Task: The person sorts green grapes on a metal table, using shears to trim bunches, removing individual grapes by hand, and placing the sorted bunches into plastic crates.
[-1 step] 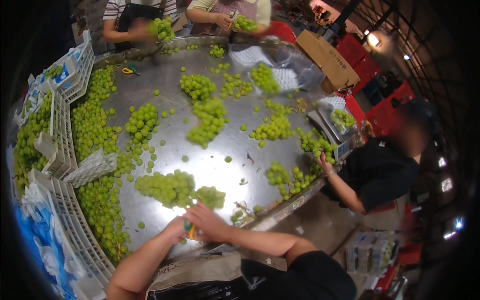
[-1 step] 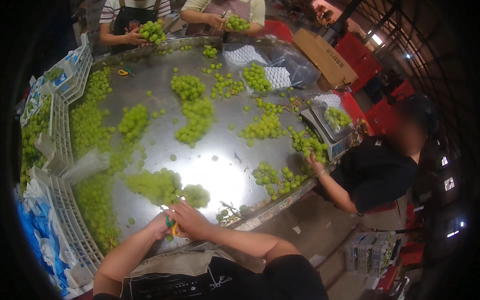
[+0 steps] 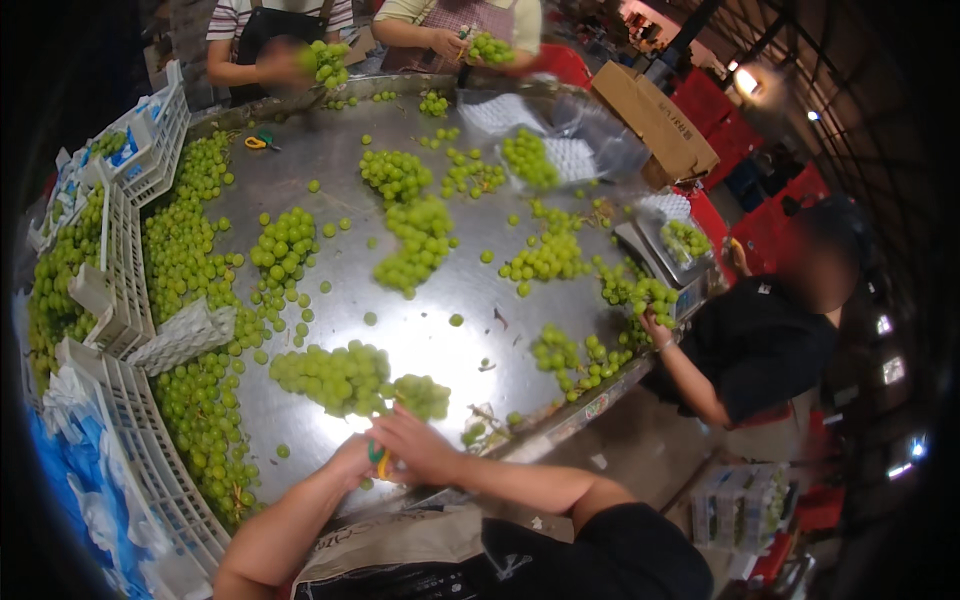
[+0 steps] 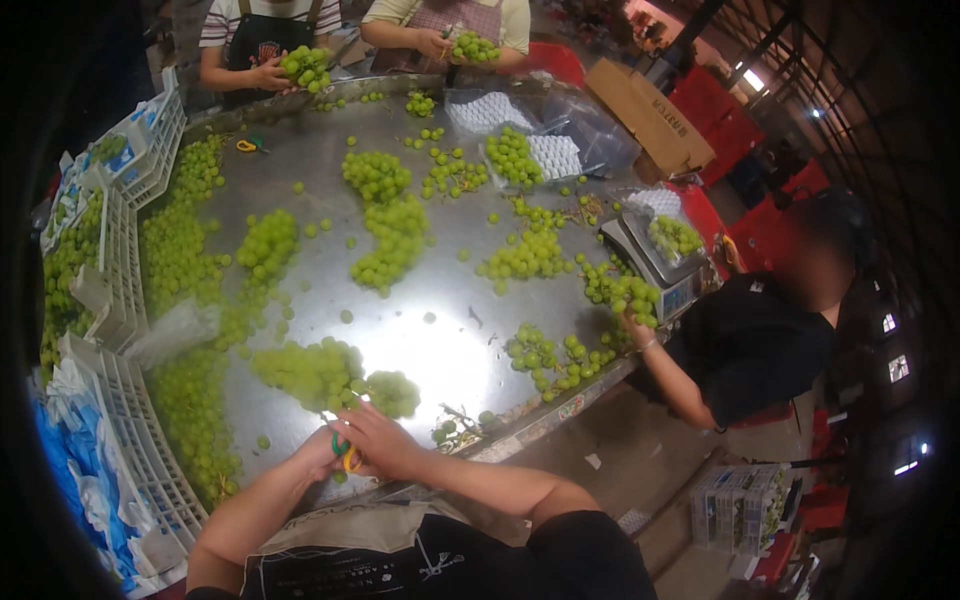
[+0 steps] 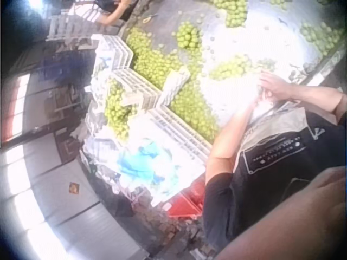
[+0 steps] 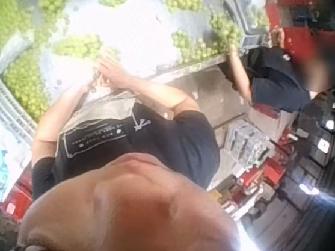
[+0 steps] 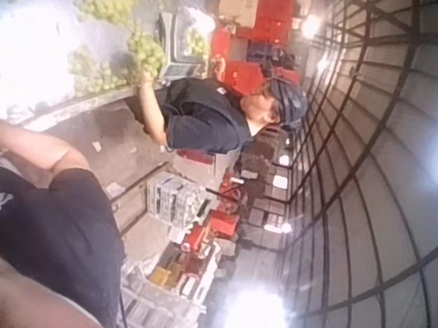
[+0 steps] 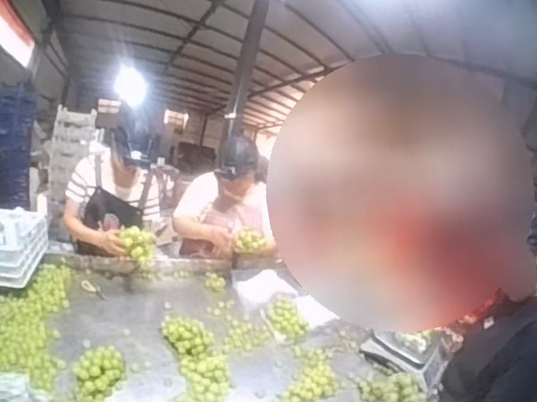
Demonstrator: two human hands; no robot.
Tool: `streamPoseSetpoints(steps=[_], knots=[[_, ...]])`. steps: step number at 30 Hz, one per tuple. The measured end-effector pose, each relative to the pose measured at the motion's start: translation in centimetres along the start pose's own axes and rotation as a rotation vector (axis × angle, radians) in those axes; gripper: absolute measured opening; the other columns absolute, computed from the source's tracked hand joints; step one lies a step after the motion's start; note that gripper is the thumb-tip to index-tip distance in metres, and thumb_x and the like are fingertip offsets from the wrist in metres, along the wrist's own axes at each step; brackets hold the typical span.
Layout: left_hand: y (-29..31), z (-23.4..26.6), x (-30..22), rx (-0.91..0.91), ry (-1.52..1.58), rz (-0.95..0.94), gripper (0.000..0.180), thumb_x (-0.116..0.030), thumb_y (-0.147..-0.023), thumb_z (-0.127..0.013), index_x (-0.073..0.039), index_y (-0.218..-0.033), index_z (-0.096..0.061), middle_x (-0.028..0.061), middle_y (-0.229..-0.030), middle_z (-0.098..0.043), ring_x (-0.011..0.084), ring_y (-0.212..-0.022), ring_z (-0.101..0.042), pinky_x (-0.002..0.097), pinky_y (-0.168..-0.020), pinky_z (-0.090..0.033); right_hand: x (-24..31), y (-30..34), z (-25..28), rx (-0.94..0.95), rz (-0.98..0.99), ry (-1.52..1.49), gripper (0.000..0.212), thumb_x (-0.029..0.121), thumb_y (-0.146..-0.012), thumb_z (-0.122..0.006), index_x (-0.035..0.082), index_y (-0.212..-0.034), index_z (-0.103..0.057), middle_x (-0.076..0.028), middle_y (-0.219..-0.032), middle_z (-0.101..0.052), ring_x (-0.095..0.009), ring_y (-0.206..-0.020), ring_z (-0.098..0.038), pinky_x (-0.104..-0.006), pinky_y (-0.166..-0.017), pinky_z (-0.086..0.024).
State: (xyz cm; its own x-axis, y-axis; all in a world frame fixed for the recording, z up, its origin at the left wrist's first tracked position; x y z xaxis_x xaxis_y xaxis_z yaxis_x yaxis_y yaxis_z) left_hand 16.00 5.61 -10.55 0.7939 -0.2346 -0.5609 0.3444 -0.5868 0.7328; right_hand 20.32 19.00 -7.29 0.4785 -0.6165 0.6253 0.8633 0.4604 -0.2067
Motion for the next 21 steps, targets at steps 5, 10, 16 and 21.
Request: streamPoseSetpoints(steps=[5, 10, 16, 21], knots=[[-0.1, -0.4, 0.8, -0.062, -0.035, -0.015, 0.012, -0.02, -0.087, -0.051, -0.009, -0.082, -0.056, 0.0039, -0.063, -0.057, 0.0125, -0.05, -0.055, 0.0237, -0.042, -0.04, -0.1, 0.9, -0.1, -0.045, 0.049, 0.004, 0.067, 0.02, -0.069, -0.071, 0.007, -0.126, -0.04, -0.015, -0.121, -0.047, -0.029, -0.117, -0.045, -0.0517, -0.108, -0.023], [0.1, -0.2, 1.1, -0.055, -0.236, -0.096, 0.017, -0.02, -0.083, -0.055, -0.007, -0.092, -0.06, 0.0048, -0.084, -0.061, 0.0119, -0.075, -0.057, 0.0261, -0.06, -0.046, 0.8, 1.1, 0.6, -0.073, 0.106, -0.025, 0.069, 0.017, -0.068, -0.072, 0.009, -0.129, -0.04, -0.014, -0.12, -0.048, -0.031, -0.115, -0.046, -0.0577, -0.104, -0.024], [2.7, -0.3, -0.2, -0.012, -0.306, -0.084, 0.031, -0.029, -0.085, -0.057, 0.001, -0.08, -0.062, 0.0088, -0.069, -0.062, 0.0156, -0.057, -0.058, 0.0266, -0.053, -0.045, -0.8, 2.0, 3.9, -0.067, -0.47, 0.005, 0.113, 0.032, -0.055, -0.084, 0.002, -0.14, -0.017, -0.022, -0.139, -0.029, -0.037, -0.13, -0.027, -0.0497, -0.109, -0.015], [2.7, -1.3, -0.8, -0.01, -0.339, 0.014, 0.024, -0.018, -0.082, -0.058, 0.006, -0.083, -0.06, 0.0091, -0.065, -0.061, 0.0156, -0.057, -0.061, 0.0273, -0.049, -0.046, -4.6, 3.6, 3.2, -0.067, -0.598, -0.178, 0.088, 0.014, -0.061, -0.08, 0.003, -0.134, -0.032, -0.019, -0.136, -0.034, -0.033, -0.126, -0.035, -0.0364, -0.105, -0.03]])
Point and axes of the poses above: each hand's wrist, its own y-axis away from the middle knuckle, its own z-axis out of the back of the hand, x = y × z, the point moved 2 cm from there along -y, towards the middle knuckle
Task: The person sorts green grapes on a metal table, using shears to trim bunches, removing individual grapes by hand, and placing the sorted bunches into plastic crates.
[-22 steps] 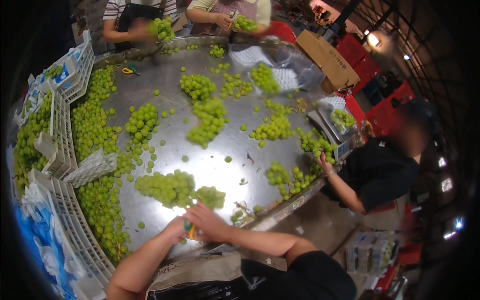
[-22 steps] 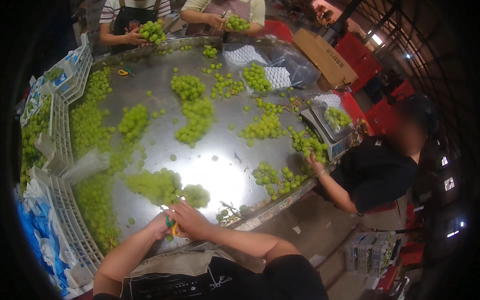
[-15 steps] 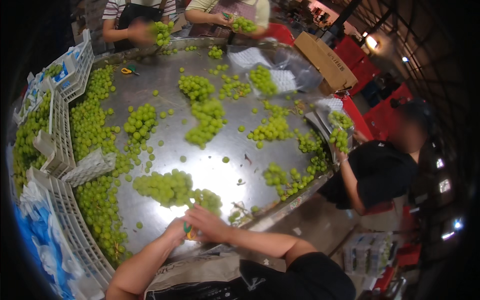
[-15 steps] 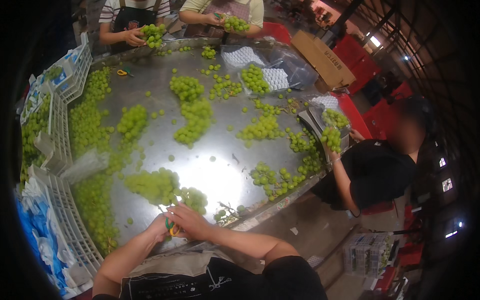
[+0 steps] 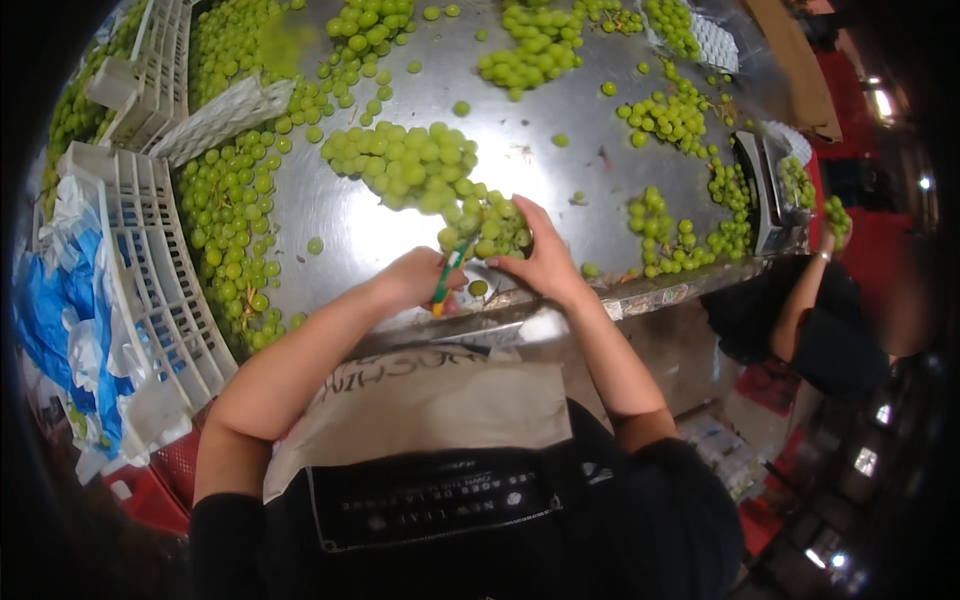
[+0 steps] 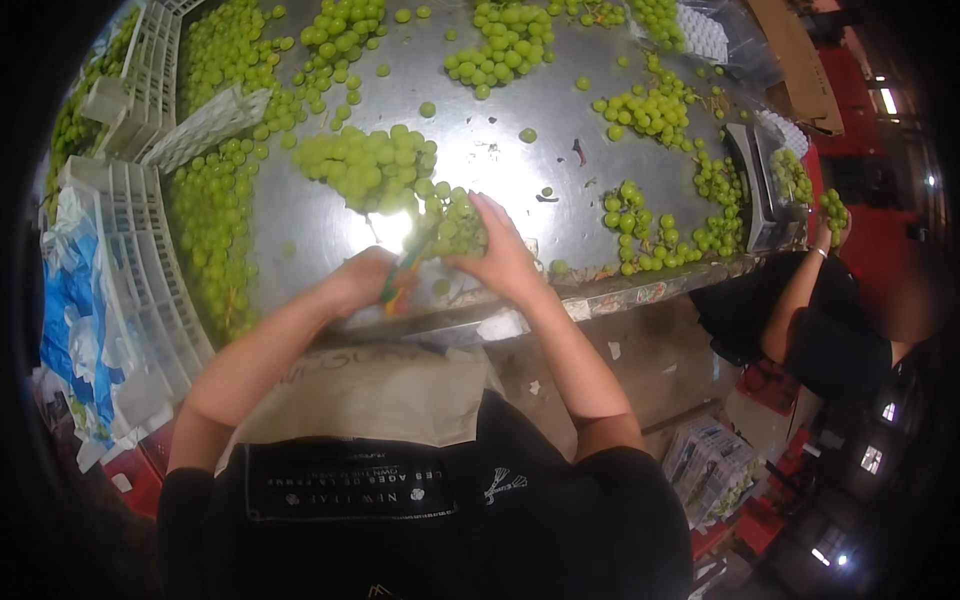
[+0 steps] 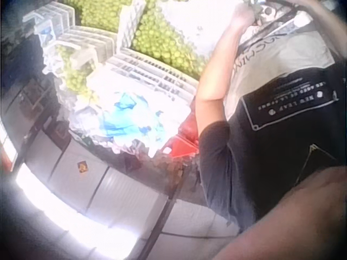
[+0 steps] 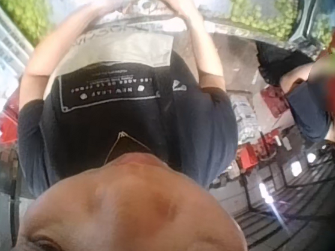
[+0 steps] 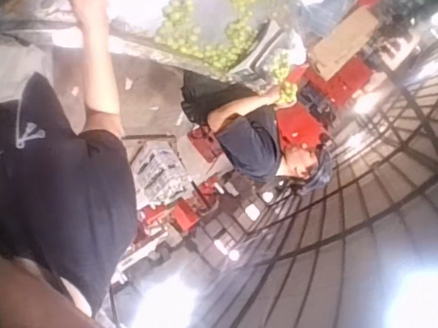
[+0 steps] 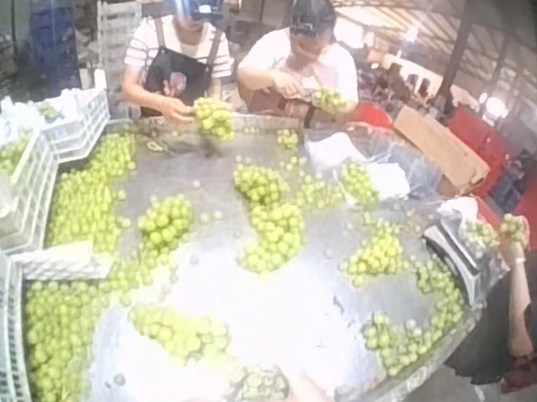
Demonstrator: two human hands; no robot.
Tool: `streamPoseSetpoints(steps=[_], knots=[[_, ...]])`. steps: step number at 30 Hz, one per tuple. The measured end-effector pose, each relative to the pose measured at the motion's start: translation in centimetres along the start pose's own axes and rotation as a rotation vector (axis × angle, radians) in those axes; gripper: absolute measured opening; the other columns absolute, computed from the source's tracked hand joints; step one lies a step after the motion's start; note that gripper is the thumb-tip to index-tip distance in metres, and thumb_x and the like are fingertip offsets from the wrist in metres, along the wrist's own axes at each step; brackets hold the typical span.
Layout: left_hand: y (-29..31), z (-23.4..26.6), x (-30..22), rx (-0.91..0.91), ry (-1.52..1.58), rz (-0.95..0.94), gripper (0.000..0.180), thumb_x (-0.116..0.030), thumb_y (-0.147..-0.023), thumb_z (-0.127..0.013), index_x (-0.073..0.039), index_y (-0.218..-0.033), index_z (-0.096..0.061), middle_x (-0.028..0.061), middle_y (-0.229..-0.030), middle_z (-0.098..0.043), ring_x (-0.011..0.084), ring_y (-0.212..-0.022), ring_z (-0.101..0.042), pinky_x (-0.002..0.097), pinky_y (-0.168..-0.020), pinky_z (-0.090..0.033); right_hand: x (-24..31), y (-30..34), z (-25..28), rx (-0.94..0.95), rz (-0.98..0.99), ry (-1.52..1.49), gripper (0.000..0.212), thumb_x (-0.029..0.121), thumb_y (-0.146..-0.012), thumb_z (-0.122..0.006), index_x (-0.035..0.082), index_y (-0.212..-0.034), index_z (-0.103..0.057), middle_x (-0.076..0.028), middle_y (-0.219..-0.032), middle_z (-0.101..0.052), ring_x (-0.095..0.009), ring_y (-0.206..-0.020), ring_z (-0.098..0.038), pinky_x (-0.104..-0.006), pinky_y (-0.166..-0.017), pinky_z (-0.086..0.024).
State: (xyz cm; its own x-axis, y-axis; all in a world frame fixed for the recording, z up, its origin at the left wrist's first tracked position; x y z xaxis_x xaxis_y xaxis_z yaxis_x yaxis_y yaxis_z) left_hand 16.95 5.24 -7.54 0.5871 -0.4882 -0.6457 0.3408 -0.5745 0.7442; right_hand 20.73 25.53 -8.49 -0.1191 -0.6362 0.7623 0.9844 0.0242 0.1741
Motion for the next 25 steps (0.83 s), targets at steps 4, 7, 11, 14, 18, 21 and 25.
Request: streamPoseSetpoints(steps=[4, 7, 11, 14, 18, 21, 25], knots=[[0.6, -0.5, -0.6, 0.035, -0.097, -0.02, 0.02, -0.012, -0.082, -0.056, 0.008, -0.084, -0.059, 0.0124, -0.07, -0.064, 0.0158, -0.061, -0.063, 0.0269, -0.053, -0.047, 0.2, -0.3, -0.3, 0.013, 0.052, 0.042, 0.081, 0.008, -0.064, -0.077, 0.004, -0.132, -0.035, -0.018, -0.132, -0.039, -0.032, -0.123, -0.038, -0.0357, -0.102, -0.033], [0.9, -0.8, -0.9, 0.036, -0.134, 0.005, 0.017, -0.008, -0.081, -0.053, 0.007, -0.08, -0.061, 0.0126, -0.069, -0.063, 0.0176, -0.063, -0.06, 0.0308, -0.06, -0.048, 0.3, -0.3, -0.3, 0.014, 0.044, 0.069, 0.078, 0.008, -0.063, -0.077, 0.004, -0.13, -0.037, -0.017, -0.131, -0.04, -0.031, -0.122, -0.04, -0.0363, -0.102, -0.034], [0.1, -0.3, 0.1, 0.044, -0.285, -0.067, 0.019, -0.011, -0.081, -0.055, 0.006, -0.088, -0.06, 0.0133, -0.073, -0.063, 0.02, -0.067, -0.061, 0.0329, -0.061, -0.047, 0.2, -0.5, -0.1, 0.003, 0.053, 0.092, 0.076, 0.008, -0.063, -0.078, 0.005, -0.128, -0.038, -0.017, -0.129, -0.041, -0.032, -0.121, -0.04, -0.0364, -0.101, -0.035], [-0.9, 0.0, 1.6, 0.013, -0.423, -0.168, 0.025, -0.02, -0.078, -0.059, 0.004, -0.084, -0.059, 0.0161, -0.072, -0.062, 0.024, -0.07, -0.061, 0.0366, -0.062, -0.045, -0.2, -0.4, 0.0, -0.002, 0.057, 0.117, 0.076, 0.008, -0.063, -0.078, 0.005, -0.128, -0.038, -0.017, -0.13, -0.041, -0.031, -0.121, -0.04, -0.0363, -0.101, -0.035], [-1.2, 0.4, 2.0, -0.03, -0.499, -0.168, 0.028, -0.025, -0.077, -0.059, 0.003, -0.079, -0.06, 0.0173, -0.071, -0.062, 0.0267, -0.069, -0.06, 0.0391, -0.065, -0.044, -0.4, -0.6, 0.1, 0.013, 0.038, 0.113, 0.077, 0.008, -0.063, -0.078, 0.005, -0.129, -0.038, -0.017, -0.13, -0.04, -0.031, -0.121, -0.04, -0.0361, -0.102, -0.035], [-0.9, 0.9, 1.2, -0.03, -0.547, -0.133, 0.03, -0.028, -0.078, -0.058, 0.002, -0.074, -0.06, 0.0174, -0.071, -0.062, 0.0274, -0.07, -0.061, 0.0395, -0.065, -0.044, 0.2, -0.8, 0.5, 0.06, 0.059, 0.049, 0.079, 0.008, -0.064, -0.077, 0.006, -0.131, -0.036, -0.016, -0.131, -0.04, -0.03, -0.122, -0.04, -0.0362, -0.102, -0.034], [0.6, 1.9, 0.0, 0.034, -0.371, -0.045, 0.031, -0.032, -0.079, -0.059, -0.002, -0.076, -0.064, 0.0164, -0.072, -0.065, 0.0246, -0.072, -0.063, 0.0351, -0.069, -0.047, -0.3, -2.0, 1.1, 0.155, 0.141, -0.061, 0.077, 0.013, -0.07, -0.073, 0.009, -0.136, -0.033, -0.014, -0.138, -0.035, -0.03, -0.127, -0.035, -0.0371, -0.105, -0.03]])
Point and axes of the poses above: each hand's wrist, its own y-axis away from the middle knuckle, its own z-axis out of the back of the hand, x = y × z, the point moved 2 cm from there along -y, towards the middle knuckle
